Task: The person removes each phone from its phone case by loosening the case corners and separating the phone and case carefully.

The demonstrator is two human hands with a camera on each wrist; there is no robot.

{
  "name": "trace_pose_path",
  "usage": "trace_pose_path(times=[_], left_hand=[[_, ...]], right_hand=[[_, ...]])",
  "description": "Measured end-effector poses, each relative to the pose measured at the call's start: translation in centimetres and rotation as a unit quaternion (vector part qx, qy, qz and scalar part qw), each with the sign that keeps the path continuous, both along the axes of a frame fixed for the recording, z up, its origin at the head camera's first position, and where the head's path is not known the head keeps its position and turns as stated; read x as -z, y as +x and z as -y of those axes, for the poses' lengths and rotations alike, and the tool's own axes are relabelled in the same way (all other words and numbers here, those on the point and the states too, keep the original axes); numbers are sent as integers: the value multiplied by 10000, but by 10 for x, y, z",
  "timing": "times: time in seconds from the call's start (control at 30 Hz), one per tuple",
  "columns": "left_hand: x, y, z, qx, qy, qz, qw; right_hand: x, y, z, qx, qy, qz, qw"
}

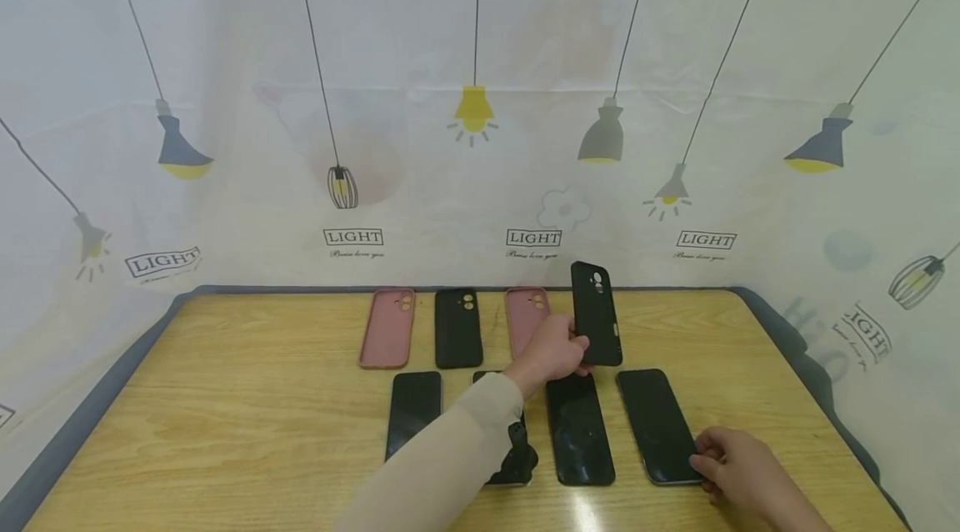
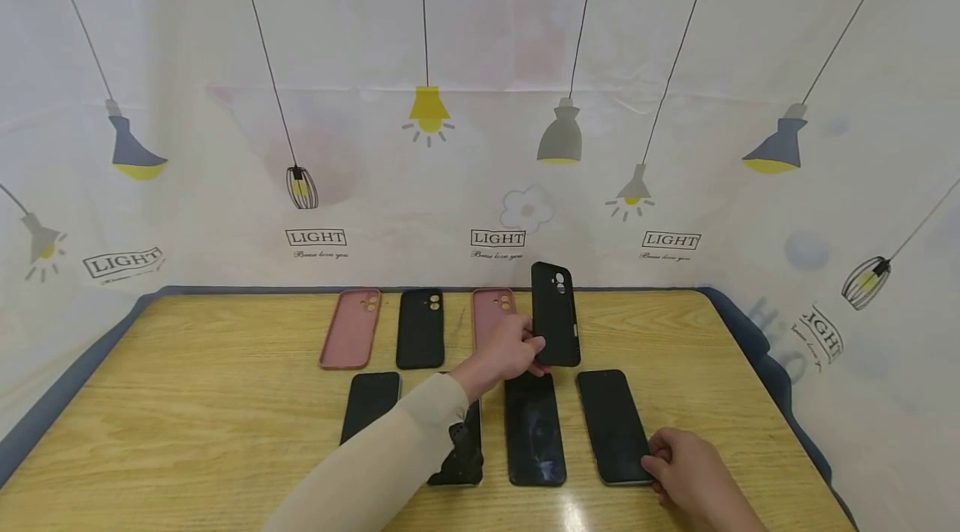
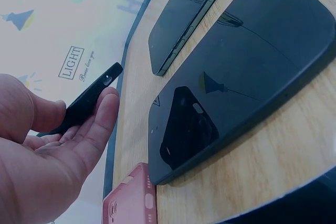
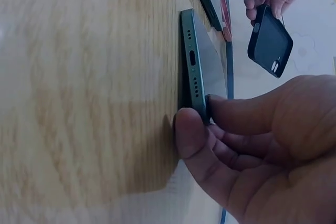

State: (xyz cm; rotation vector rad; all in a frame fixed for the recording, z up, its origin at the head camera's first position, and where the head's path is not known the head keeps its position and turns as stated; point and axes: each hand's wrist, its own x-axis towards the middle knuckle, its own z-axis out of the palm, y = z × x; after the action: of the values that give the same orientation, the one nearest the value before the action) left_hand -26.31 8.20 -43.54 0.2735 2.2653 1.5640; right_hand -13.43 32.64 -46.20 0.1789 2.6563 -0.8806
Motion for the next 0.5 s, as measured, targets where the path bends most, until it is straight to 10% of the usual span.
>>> trace_pose_path(times=[0.5], left_hand=[[-1,2,-4,-23,60,66,10000]], right_hand=[[-5,-8,1,-416,492,19,9979]])
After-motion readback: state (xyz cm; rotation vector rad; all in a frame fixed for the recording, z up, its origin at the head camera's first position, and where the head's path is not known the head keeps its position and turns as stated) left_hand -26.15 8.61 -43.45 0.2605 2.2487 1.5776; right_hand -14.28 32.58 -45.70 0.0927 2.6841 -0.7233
